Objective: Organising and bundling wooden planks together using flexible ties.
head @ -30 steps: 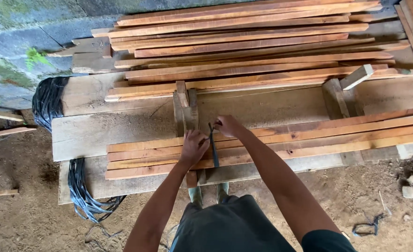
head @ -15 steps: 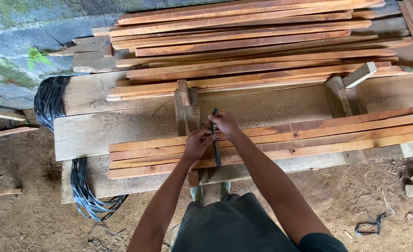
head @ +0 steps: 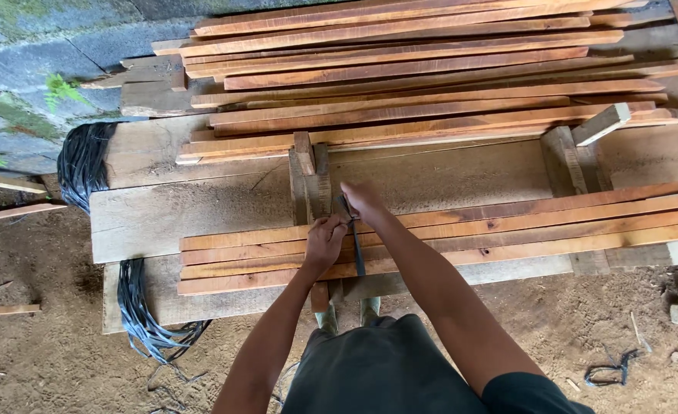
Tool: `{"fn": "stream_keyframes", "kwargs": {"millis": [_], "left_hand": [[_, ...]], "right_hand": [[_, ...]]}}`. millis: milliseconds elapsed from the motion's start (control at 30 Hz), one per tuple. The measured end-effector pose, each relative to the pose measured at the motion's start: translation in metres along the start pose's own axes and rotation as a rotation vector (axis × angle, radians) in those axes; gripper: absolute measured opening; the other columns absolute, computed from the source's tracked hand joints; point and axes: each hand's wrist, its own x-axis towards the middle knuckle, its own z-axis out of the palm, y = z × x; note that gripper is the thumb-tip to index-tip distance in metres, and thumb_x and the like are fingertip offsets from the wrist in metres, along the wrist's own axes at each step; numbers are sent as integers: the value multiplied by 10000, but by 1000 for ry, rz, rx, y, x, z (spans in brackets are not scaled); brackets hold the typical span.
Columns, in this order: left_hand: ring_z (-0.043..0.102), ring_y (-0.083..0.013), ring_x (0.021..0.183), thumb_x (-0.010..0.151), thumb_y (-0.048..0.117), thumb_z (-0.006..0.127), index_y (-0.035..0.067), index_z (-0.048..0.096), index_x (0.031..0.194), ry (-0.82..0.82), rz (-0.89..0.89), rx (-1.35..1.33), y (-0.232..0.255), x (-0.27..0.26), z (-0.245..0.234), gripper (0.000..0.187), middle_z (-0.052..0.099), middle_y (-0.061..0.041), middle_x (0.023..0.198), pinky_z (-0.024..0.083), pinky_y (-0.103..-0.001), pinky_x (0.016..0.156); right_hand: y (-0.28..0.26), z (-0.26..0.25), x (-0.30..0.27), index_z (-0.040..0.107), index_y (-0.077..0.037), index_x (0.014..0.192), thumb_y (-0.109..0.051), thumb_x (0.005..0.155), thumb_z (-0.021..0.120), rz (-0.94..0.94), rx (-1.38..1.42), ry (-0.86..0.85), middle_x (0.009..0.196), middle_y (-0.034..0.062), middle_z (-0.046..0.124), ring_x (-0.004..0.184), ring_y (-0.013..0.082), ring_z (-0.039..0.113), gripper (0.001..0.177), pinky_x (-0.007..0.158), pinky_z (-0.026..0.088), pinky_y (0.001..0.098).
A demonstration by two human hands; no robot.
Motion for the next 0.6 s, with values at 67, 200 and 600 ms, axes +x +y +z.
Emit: {"fn": "stream_keyframes", "kwargs": {"millis": [67, 200, 600], "left_hand": [[658, -463, 1067, 1065, 389, 422, 153, 655, 962, -6, 7, 2, -7, -1, 3, 347, 552, -154, 613, 513, -685, 983], [648, -451, 1064, 1062, 442, 373, 183, 635, 892, 2, 61, 24, -12, 0, 2, 406, 520, -130, 610, 523, -642, 983], [676, -463, 1020, 1000, 183, 575, 101, 741, 1017, 73, 114, -104, 4, -9, -11, 186, 711, -205, 902, 549, -595, 901]], "right_hand": [[6, 5, 5, 629, -58, 747, -360, 875, 802, 48, 3, 33, 565, 43, 465, 437, 141, 417, 370, 455, 409, 351], [9, 10, 19, 564, -106, 641, -295, 885, 778, 99, -18, 95, 487, 25, 438, 358, 119, 378, 376, 421, 407, 324], [62, 9, 92, 635, -71, 626, -330, 891, 701, -30, -153, 253, 493, 91, 577, 351, 206, 591, 376, 405, 497, 386]]}}
